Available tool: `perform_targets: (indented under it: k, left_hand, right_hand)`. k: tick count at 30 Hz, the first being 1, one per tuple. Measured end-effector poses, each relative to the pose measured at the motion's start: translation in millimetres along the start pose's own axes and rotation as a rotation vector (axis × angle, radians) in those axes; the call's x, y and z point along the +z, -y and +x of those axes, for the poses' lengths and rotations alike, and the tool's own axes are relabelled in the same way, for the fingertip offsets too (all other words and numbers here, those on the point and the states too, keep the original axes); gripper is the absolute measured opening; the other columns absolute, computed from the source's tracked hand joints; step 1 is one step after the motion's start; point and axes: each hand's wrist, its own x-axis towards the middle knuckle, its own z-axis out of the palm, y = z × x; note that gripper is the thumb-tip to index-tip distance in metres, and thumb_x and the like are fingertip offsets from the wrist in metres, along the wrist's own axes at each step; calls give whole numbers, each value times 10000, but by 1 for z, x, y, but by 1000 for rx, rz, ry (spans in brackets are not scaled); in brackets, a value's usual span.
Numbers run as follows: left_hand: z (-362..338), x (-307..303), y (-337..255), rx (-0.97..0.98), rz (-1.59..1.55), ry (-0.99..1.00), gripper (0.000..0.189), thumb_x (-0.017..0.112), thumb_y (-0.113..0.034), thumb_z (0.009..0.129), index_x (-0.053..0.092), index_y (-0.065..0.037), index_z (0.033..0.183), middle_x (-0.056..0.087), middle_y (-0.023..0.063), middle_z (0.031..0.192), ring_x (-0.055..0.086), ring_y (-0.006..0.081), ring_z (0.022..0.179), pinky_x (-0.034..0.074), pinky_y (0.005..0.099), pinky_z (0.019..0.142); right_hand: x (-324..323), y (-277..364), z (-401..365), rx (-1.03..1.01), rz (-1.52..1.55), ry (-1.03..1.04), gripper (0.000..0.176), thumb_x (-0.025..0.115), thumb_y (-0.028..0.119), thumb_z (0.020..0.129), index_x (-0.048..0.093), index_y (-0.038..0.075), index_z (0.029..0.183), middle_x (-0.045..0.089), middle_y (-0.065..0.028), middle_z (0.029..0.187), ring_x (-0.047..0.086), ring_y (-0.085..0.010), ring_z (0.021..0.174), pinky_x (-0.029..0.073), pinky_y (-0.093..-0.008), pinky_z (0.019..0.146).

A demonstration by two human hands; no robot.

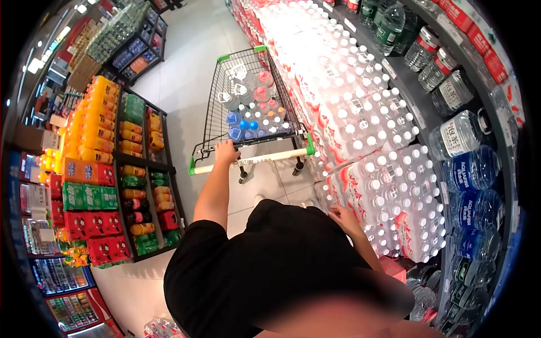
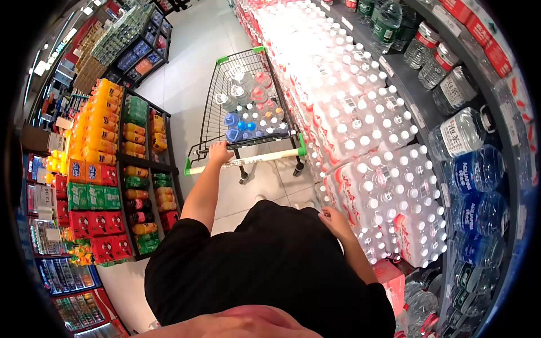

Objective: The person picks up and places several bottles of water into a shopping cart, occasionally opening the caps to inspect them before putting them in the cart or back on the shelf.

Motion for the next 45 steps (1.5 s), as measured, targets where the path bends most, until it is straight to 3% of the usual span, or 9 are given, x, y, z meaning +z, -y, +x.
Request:
perform_targets:
  k: [11,17,21,25,29,30,33,34,45]
  left_hand:
    - [-57,7,-4,183,-27,86,545,710,-389,767,569,-105,1210,639,154,1149,589,331,1126,442,502,936]
    - [-156,17,31,563,-393,-517,473,706,-342,819,555,-80,1183,599,154,1124,559,347,1066,429,478,936]
    - [-211,14,57,692,-357,5,464,688,-469,828,569,-74,1040,631,142,941,614,356,915,492,467,773]
    - [-212,18,55,523,-193,286,439,648,-507,852,604,-77,928,692,150,871,675,359,826,522,486,686]
    - [-223,39,74,561,-257,246,263,581,-332,864,627,-73,871,684,193,802,679,391,789,524,509,670]
    - [-225,43,80,602,-276,244,234,554,-290,856,620,-66,875,674,213,776,677,405,784,521,512,669]
    - [-227,50,97,651,-291,262,247,550,-289,862,629,-56,873,684,209,787,687,391,800,529,501,672]
    - [-229,50,101,624,-254,260,261,557,-300,858,646,-56,876,691,203,801,692,380,808,534,493,677]
    - [-233,14,140,351,15,396,399,617,-457,773,738,-114,936,727,143,919,703,330,869,555,434,757]
  right_hand:
    - [68,48,10,-184,-170,-164,509,709,272,844,554,-17,1233,641,-212,1166,608,-370,1089,481,-424,942]
    - [118,88,43,-442,-537,-491,763,787,225,733,423,42,1379,374,-246,1449,359,-447,1324,314,-507,1100]
    - [147,100,48,-390,-586,-469,881,821,228,691,376,66,1435,255,-265,1520,217,-475,1402,200,-586,1133]
    - [164,86,57,-375,-757,-426,903,840,204,641,406,87,1425,261,-268,1513,198,-496,1408,183,-606,1137]
    - [162,70,69,-321,-943,-251,635,853,217,604,594,85,1169,476,-198,1323,333,-418,1346,169,-601,1149]
    - [161,74,69,-321,-974,-218,468,829,227,620,643,99,1030,601,-137,1126,481,-358,1218,261,-574,1119]
    - [162,80,80,-195,-1053,28,382,798,218,637,680,124,988,666,-115,981,593,-326,1059,394,-528,1036]
    - [164,85,81,-181,-1082,66,288,739,220,680,701,121,948,695,-113,892,660,-330,938,509,-481,891]
    - [225,116,72,-181,-1081,136,222,650,235,720,742,101,871,717,-156,843,704,-341,810,564,-458,740]
